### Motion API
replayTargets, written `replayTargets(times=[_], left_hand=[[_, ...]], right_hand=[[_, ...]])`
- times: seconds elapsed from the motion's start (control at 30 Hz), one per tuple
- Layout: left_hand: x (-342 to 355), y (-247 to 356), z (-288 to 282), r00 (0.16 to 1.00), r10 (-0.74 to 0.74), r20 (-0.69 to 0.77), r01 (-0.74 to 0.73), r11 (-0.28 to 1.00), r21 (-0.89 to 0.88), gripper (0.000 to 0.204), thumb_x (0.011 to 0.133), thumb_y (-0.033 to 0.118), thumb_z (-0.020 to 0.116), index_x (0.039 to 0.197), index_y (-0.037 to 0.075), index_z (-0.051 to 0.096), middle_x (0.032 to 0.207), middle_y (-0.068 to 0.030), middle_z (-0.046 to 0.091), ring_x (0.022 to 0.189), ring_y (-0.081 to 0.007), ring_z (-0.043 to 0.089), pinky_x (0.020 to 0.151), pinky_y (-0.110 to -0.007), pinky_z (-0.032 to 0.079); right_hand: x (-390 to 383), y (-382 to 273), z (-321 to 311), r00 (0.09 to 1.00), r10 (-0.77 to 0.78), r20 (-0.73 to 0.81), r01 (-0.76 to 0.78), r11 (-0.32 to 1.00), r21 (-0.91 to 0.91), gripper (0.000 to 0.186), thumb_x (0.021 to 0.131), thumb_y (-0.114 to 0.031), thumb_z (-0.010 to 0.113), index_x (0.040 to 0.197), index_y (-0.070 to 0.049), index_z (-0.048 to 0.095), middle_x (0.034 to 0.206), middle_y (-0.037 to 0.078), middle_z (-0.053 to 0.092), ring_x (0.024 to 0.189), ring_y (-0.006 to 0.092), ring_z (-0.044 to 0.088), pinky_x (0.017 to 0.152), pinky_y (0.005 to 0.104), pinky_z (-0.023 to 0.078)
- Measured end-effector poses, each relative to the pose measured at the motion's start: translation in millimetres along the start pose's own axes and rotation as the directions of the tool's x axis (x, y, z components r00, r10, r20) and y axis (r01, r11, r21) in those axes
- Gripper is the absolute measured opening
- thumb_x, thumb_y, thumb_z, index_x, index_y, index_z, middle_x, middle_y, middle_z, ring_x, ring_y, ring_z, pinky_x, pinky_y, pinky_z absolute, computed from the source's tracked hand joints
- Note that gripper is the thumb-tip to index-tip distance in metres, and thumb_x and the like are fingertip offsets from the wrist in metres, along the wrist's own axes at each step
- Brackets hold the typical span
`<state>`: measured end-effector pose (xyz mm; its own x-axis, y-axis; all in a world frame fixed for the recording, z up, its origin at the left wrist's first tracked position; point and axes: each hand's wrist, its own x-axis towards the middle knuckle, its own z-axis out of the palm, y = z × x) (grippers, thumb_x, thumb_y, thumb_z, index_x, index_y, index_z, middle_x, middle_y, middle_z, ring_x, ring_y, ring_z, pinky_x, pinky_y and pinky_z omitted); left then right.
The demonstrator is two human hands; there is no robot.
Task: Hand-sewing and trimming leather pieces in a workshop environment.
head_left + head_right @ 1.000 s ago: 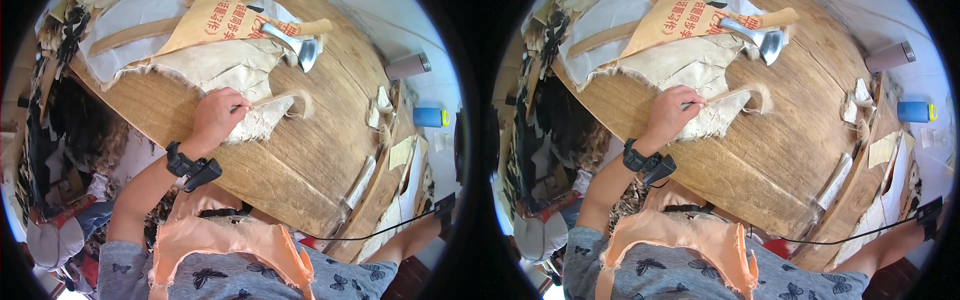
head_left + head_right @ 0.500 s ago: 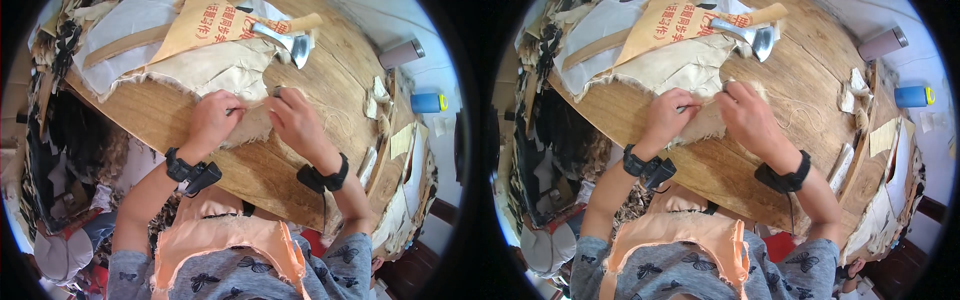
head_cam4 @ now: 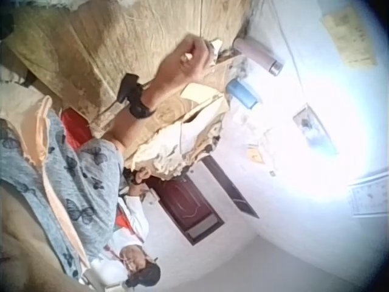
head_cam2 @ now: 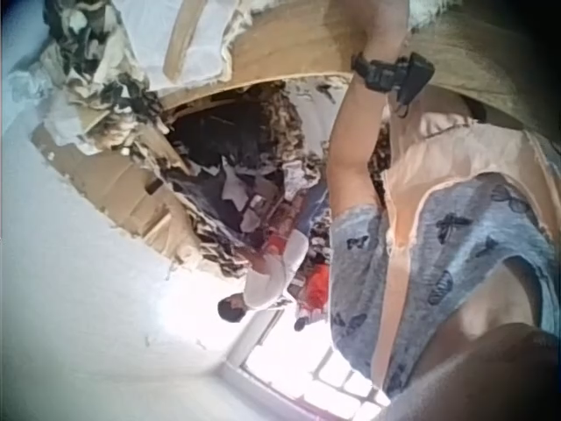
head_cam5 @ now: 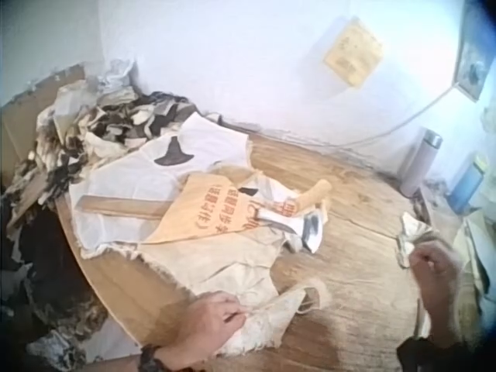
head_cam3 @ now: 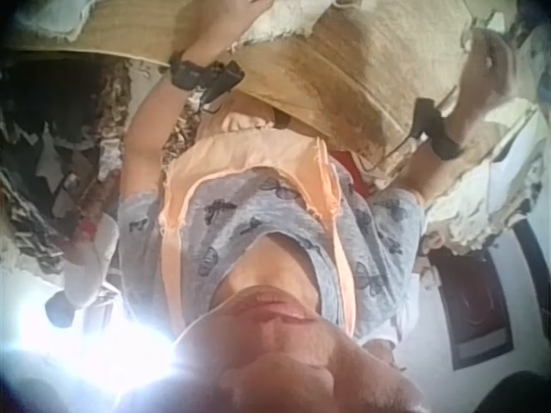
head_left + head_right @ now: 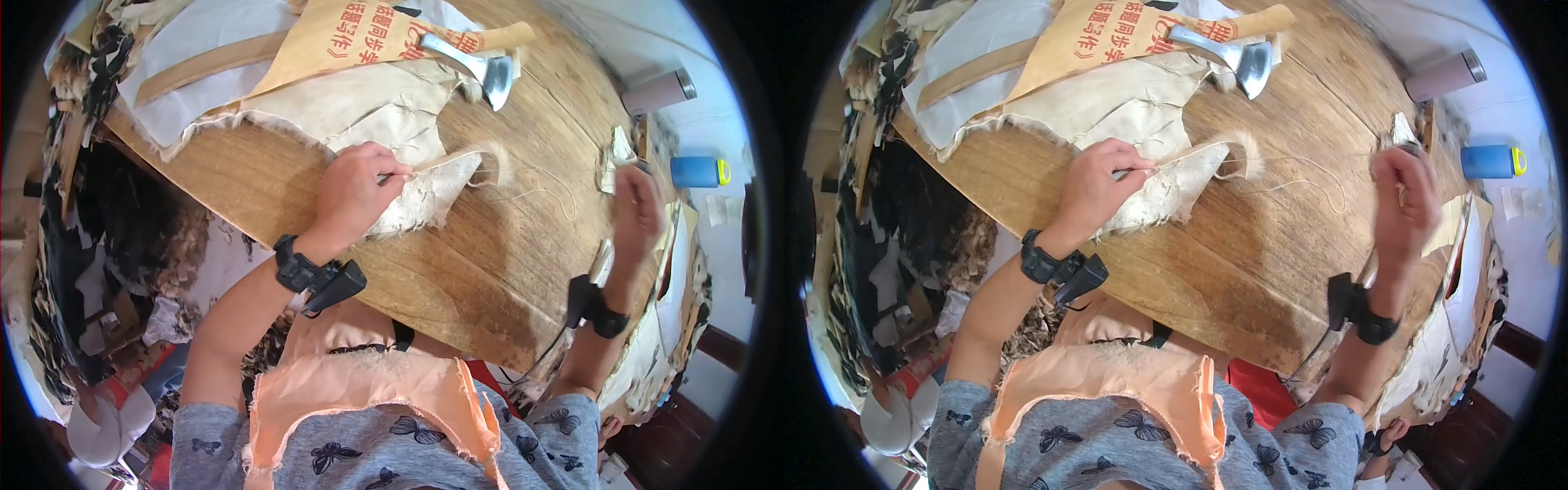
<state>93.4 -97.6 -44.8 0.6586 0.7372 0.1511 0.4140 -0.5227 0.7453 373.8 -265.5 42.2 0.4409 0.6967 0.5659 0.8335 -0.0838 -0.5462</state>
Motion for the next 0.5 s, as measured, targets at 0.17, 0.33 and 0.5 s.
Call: replayTargets(times=[0.17,0.33,0.5], left_hand=[[-2,1,-2,0.996,-0.088,0.002,0.088,0.995,-0.044,0.010,0.075,0.016,0.066,0.080,0.010,0.072,0.084,-0.0051,0.063,0.081,-0.0251,0.059,0.072,-0.035,0.047],[1,4,1,0.998,-0.067,0.007,0.067,0.996,-0.051,0.010,0.075,0.016,0.066,0.080,0.010,0.072,0.084,-0.0053,0.063,0.081,-0.0252,0.059,0.072,-0.035,0.047],[0,2,2,0.997,-0.069,0.018,0.070,0.997,-0.032,0.012,0.075,0.015,0.066,0.082,0.009,0.072,0.086,-0.0061,0.063,0.083,-0.0251,0.058,0.073,-0.035,0.047]], right_hand=[[-8,20,-44,0.992,0.086,-0.088,-0.100,0.981,-0.166,0.005,0.084,-0.001,0.063,0.088,0.001,0.063,0.081,0.002,0.060,0.072,0.0074,0.052,0.065,0.0206,0.042],[-11,47,-80,0.944,0.145,-0.296,-0.317,0.650,-0.691,0.015,0.083,-0.014,0.067,0.090,-0.001,0.066,0.081,0.008,0.064,0.067,0.0147,0.059,0.064,0.0262,0.047],[-20,20,-24,0.981,0.157,0.111,-0.089,0.885,-0.458,0.014,0.079,-0.012,0.069,0.087,-0.002,0.065,0.086,0.011,0.064,0.072,0.0189,0.063,0.063,0.0294,0.049]])
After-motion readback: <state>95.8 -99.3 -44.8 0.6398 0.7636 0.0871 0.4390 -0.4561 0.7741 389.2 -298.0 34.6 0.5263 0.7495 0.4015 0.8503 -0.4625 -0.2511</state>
